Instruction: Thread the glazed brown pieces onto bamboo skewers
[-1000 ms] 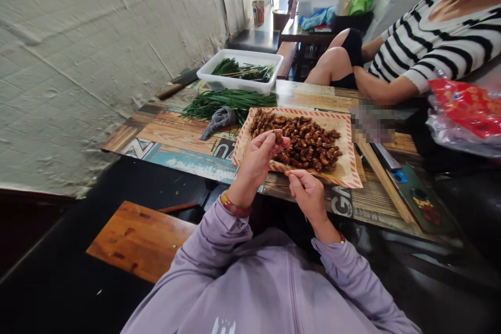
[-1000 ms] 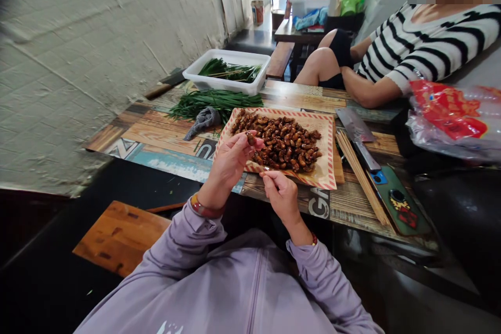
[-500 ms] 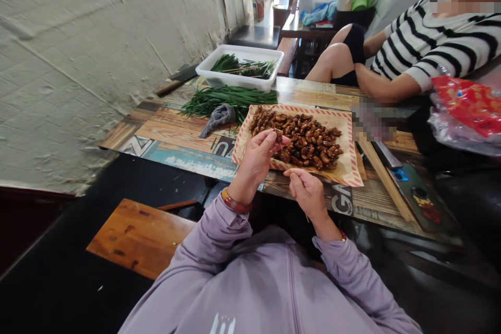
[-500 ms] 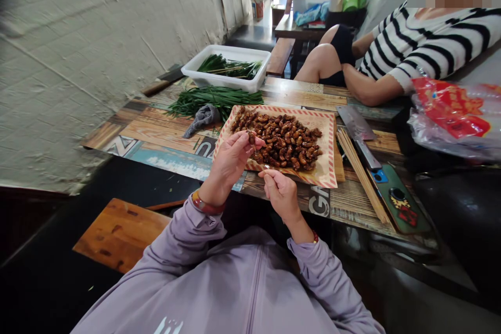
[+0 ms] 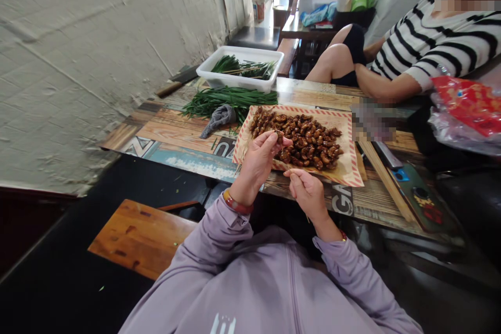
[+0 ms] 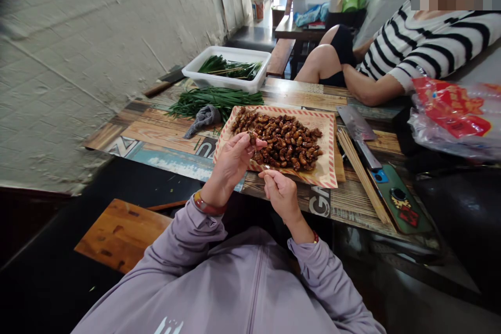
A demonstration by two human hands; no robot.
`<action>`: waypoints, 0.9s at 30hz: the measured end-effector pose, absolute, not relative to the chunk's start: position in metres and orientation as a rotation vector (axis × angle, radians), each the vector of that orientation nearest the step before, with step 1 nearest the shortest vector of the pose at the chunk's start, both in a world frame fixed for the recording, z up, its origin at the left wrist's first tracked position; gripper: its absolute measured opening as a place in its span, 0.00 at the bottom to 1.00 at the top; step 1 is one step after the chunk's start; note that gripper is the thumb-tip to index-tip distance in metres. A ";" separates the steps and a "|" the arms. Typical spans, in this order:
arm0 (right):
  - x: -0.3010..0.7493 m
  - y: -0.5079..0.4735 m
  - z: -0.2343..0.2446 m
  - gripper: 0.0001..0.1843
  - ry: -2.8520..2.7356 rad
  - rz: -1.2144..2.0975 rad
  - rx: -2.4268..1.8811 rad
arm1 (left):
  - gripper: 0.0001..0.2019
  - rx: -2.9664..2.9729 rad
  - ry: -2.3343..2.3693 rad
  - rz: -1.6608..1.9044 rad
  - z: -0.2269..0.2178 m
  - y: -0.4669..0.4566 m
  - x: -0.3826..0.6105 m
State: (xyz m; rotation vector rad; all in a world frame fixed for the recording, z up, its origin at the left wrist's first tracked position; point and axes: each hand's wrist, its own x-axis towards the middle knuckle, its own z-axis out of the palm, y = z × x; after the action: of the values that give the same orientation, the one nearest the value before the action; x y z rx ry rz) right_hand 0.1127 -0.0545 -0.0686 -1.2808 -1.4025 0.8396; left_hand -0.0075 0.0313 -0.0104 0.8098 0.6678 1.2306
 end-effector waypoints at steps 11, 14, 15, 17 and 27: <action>0.112 -0.054 -0.069 0.16 -1.372 0.826 -1.295 | 0.12 0.818 0.660 1.226 -0.013 0.028 -0.005; 0.111 -0.053 -0.068 0.16 -1.365 0.813 -1.300 | 0.12 0.815 0.668 1.196 -0.016 0.025 -0.003; 0.111 -0.053 -0.068 0.15 -1.364 0.812 -1.300 | 0.12 0.815 0.666 1.192 -0.016 0.025 -0.003; 0.110 -0.053 -0.066 0.15 -1.356 0.817 -1.297 | 0.13 0.814 0.662 1.197 -0.017 0.024 -0.003; 0.111 -0.054 -0.070 0.14 -1.315 0.799 -1.306 | 0.20 0.796 0.669 1.100 -0.017 0.008 -0.006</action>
State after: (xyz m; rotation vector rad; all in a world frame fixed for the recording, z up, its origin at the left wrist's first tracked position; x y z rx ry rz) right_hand 0.1105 -0.0537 -0.0695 -1.3063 -1.3155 0.7991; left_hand -0.0064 0.0080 -0.0167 0.7960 0.6692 1.0999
